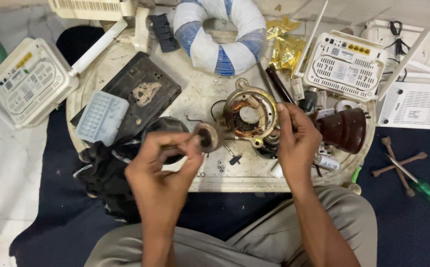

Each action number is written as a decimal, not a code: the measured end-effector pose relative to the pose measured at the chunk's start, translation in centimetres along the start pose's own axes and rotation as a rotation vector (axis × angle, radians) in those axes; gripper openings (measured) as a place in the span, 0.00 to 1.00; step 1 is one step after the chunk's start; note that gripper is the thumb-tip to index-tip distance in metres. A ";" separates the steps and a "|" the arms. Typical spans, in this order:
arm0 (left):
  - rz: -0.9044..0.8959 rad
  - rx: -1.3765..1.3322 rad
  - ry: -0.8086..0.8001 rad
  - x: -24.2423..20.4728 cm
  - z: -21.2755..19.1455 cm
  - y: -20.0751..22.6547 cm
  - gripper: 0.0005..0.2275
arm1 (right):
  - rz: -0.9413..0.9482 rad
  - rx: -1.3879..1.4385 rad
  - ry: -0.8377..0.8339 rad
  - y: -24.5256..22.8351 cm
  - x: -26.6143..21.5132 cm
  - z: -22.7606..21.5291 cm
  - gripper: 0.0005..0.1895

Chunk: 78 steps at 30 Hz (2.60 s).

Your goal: The person wipes several disassembled motor parts with a black cloth, including a cylindrical housing and a stator assembly, then aligns and fits the parts together on a cluttered table.

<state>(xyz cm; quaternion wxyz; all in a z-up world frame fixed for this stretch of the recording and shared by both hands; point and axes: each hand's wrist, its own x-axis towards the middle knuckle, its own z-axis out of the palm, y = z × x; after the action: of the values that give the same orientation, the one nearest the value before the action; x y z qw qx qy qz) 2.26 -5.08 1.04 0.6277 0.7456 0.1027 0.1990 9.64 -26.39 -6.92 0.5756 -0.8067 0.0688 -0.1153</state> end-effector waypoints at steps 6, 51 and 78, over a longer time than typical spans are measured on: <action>-0.021 -0.118 0.080 -0.4 0.1 0.2 0.09 | 0.167 0.130 -0.057 -1.0 0.8 -0.4 0.15; 0.093 0.368 0.027 0.3 3.0 -0.3 0.06 | 0.196 0.284 -0.176 -2.1 -1.8 1.9 0.15; -0.265 -0.491 -0.015 0.5 0.7 -1.5 0.05 | 1.283 1.804 -0.686 2.5 -0.8 0.4 0.17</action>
<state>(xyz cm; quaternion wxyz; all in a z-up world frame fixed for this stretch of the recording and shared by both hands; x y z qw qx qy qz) 3.13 -5.24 -0.47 0.8108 0.5527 0.1434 0.1283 9.05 -26.68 -9.44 0.8830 0.0909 0.1984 0.4155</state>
